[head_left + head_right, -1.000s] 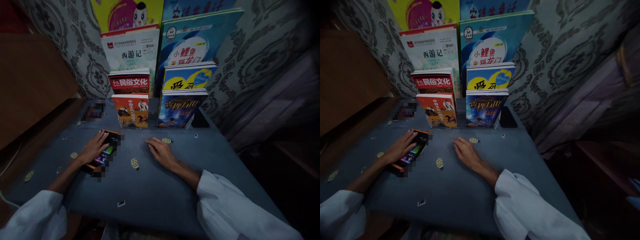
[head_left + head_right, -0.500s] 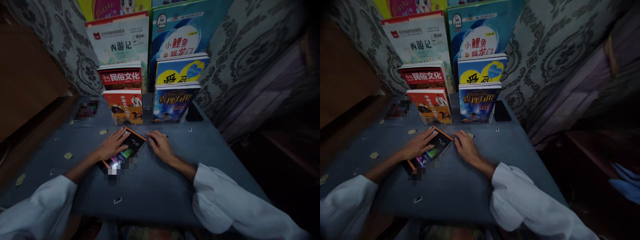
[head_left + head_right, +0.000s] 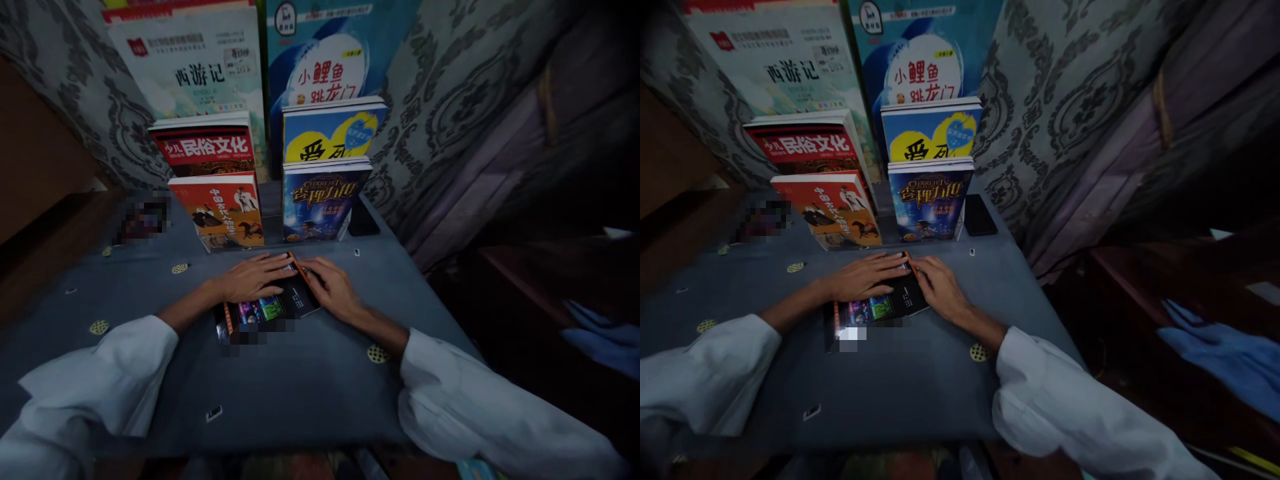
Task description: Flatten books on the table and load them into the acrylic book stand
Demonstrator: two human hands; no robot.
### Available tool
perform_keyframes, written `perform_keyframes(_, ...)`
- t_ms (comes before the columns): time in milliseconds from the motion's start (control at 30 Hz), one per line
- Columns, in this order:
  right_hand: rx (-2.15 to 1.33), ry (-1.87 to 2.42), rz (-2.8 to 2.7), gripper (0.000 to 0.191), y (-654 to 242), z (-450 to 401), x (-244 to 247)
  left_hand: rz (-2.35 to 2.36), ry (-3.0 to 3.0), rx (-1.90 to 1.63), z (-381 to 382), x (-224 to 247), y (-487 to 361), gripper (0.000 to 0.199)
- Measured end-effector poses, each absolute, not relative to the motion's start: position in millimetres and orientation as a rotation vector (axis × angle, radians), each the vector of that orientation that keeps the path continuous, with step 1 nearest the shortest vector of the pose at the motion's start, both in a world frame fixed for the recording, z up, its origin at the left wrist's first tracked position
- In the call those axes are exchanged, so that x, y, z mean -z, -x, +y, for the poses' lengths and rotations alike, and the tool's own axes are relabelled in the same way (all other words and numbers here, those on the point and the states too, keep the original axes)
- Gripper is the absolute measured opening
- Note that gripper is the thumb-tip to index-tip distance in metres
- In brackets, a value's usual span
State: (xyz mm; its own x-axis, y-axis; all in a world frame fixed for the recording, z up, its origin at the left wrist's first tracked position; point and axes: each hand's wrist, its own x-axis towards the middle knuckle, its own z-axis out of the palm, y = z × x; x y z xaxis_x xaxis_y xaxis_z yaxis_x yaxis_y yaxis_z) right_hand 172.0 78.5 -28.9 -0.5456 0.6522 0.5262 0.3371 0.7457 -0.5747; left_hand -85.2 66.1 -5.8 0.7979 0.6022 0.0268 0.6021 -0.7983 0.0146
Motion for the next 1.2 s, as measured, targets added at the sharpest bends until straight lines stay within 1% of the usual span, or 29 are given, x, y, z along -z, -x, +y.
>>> perform_keyframes(167, -0.521, 0.631, -2.316, 0.045, -170, 99, 28, 1.321, -3.057, -0.196, 45, 9, 74, 0.042)
perform_keyframes(300, -0.555, 0.626, -2.424, 0.045, -162, 118, 32, 1.415, -3.034, -0.335, 35, 13, 67, 0.036)
perform_keyframes(500, -0.607, 0.683, -2.411, 0.045, -161, 129, 38, 1.428, -2.853, -0.459, 36, 12, 66, 0.036)
perform_keyframes(867, -0.739, 0.682, -2.320, 0.045, -163, 134, 35, 1.385, -2.780, -0.303, 50, 14, 57, 0.048)
perform_keyframes(1067, -0.754, 0.673, -2.319, 0.044, -164, 136, 38, 1.360, -2.848, -0.269, 52, 10, 55, 0.048)
perform_keyframes(1200, -0.763, 0.679, -2.303, 0.042, -164, 136, 39, 1.328, -2.853, -0.323, 53, 10, 55, 0.048)
